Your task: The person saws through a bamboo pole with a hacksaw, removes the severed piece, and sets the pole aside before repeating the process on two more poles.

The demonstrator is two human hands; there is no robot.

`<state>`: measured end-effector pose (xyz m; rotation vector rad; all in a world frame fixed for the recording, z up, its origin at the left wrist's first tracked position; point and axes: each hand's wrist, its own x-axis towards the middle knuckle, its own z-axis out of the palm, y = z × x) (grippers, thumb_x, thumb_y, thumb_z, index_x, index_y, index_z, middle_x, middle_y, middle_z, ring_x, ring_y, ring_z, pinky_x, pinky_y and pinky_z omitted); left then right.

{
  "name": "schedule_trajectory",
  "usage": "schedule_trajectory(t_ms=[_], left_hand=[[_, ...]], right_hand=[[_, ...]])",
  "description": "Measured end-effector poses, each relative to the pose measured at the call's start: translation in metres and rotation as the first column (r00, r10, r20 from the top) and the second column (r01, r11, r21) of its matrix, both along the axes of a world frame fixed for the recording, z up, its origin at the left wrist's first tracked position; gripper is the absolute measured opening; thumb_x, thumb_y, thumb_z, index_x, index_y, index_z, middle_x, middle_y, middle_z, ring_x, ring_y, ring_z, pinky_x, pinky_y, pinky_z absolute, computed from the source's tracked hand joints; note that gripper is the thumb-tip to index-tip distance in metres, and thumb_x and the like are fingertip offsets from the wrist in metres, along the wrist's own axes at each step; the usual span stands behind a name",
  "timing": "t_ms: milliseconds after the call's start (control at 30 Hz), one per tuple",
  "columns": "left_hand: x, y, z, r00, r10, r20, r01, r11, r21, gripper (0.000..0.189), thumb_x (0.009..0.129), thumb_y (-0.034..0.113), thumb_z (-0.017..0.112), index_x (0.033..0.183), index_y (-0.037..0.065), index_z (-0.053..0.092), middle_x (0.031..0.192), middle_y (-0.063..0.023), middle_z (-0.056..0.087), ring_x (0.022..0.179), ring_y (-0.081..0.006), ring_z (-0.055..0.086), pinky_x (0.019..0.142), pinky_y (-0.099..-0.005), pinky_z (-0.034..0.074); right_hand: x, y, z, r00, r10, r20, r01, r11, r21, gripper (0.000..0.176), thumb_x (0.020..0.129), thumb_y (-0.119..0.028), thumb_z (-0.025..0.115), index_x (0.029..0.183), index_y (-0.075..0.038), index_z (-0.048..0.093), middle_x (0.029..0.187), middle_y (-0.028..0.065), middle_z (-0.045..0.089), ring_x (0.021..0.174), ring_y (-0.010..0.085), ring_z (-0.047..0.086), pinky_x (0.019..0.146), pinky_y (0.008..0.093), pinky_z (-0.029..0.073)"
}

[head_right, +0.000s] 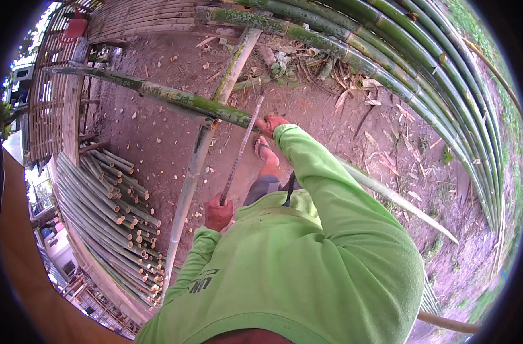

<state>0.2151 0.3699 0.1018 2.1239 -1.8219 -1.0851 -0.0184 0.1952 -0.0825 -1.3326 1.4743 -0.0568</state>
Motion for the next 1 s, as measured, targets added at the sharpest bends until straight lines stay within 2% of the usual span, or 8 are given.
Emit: schedule_trajectory(t_ms=[100, 200, 400, 533, 567, 733, 767, 1000], left_hand=[[0.006, 0.02, 0.018, 0.999, -0.027, 0.023, 0.027, 1.0, -0.011, 0.013, 0.074, 0.01, 0.057, 0.067, 0.002, 0.049, 0.056, -0.02, 0.052, 0.055, -0.0406, 0.055, 0.05, -0.0454, 0.042], [0.004, 0.018, 0.017, 0.993, -0.079, 0.09, 0.085, 0.994, -0.066, 0.012, 0.074, 0.01, 0.056, 0.066, 0.003, 0.05, 0.052, -0.0169, 0.048, 0.048, -0.0339, 0.053, 0.047, -0.0435, 0.039], [-0.024, -0.027, -0.01, 0.998, -0.055, 0.025, 0.057, 0.995, -0.081, 0.012, 0.074, 0.011, 0.054, 0.068, 0.001, 0.05, 0.055, -0.0203, 0.049, 0.054, -0.0399, 0.054, 0.052, -0.047, 0.04], [-0.026, -0.022, 0.003, 1.0, -0.028, -0.007, 0.028, 1.0, -0.011, 0.01, 0.075, 0.009, 0.053, 0.068, 0.001, 0.051, 0.054, -0.0205, 0.049, 0.054, -0.0393, 0.055, 0.051, -0.0457, 0.04], [-0.024, -0.017, 0.005, 0.999, -0.034, 0.006, 0.035, 0.999, -0.024, 0.01, 0.074, 0.009, 0.054, 0.068, 0.001, 0.051, 0.054, -0.0203, 0.049, 0.054, -0.039, 0.055, 0.051, -0.0453, 0.04], [-0.017, 0.023, 0.027, 1.0, 0.004, 0.022, -0.004, 1.0, -0.004, 0.01, 0.074, 0.008, 0.055, 0.067, 0.001, 0.05, 0.055, -0.0195, 0.051, 0.053, -0.0385, 0.055, 0.049, -0.0442, 0.04], [-0.018, 0.021, 0.031, 0.999, 0.008, 0.035, -0.011, 0.996, 0.085, 0.008, 0.072, 0.006, 0.054, 0.069, 0.0, 0.05, 0.061, -0.0237, 0.053, 0.062, -0.0442, 0.056, 0.055, -0.0512, 0.042], [-0.066, -0.085, -0.05, 0.996, -0.088, -0.017, 0.084, 0.984, -0.156, 0.007, 0.072, 0.007, 0.056, 0.071, 0.0, 0.056, 0.065, -0.0251, 0.056, 0.066, -0.0443, 0.057, 0.058, -0.0509, 0.044]], right_hand=[[0.001, 0.0, 0.02, 0.997, 0.03, -0.078, -0.03, 1.0, 0.002, 0.069, 0.084, -0.061, 0.034, 0.109, -0.003, 0.061, 0.106, 0.0265, 0.061, 0.104, 0.0425, 0.057, 0.091, 0.0473, 0.043], [0.009, 0.01, 0.017, 0.988, -0.066, -0.137, 0.063, 0.998, -0.028, 0.069, 0.085, -0.061, 0.034, 0.108, -0.003, 0.062, 0.104, 0.0273, 0.061, 0.101, 0.0434, 0.058, 0.09, 0.0482, 0.043], [-0.007, -0.001, 0.002, 0.996, -0.057, -0.063, 0.057, 0.998, 0.002, 0.076, 0.086, -0.065, 0.031, 0.109, 0.0, 0.061, 0.107, 0.0281, 0.06, 0.103, 0.0408, 0.058, 0.092, 0.0457, 0.043], [-0.008, 0.014, 0.023, 0.979, 0.095, -0.179, -0.11, 0.991, -0.073, 0.067, 0.073, -0.057, 0.06, 0.115, -0.006, 0.056, 0.104, 0.0225, 0.064, 0.1, 0.0372, 0.061, 0.087, 0.046, 0.047], [-0.005, 0.012, 0.027, 0.973, 0.087, -0.214, -0.102, 0.993, -0.061, 0.066, 0.065, -0.044, 0.072, 0.117, -0.009, 0.054, 0.103, 0.0199, 0.065, 0.099, 0.0347, 0.063, 0.084, 0.0449, 0.05], [0.004, 0.008, 0.031, 0.937, 0.177, -0.301, -0.177, 0.984, 0.028, 0.056, 0.068, -0.031, 0.073, 0.117, -0.01, 0.056, 0.103, 0.0194, 0.065, 0.098, 0.0335, 0.064, 0.083, 0.0427, 0.052], [0.004, 0.008, 0.031, 0.938, 0.176, -0.298, -0.177, 0.984, 0.025, 0.055, 0.068, -0.03, 0.072, 0.116, -0.01, 0.056, 0.103, 0.0195, 0.065, 0.097, 0.0335, 0.064, 0.083, 0.0426, 0.052], [0.013, 0.019, 0.023, 0.927, 0.052, -0.372, -0.081, 0.995, -0.065, 0.037, 0.07, -0.023, 0.066, 0.104, -0.008, 0.059, 0.095, 0.0197, 0.066, 0.092, 0.0364, 0.064, 0.078, 0.0445, 0.052]])
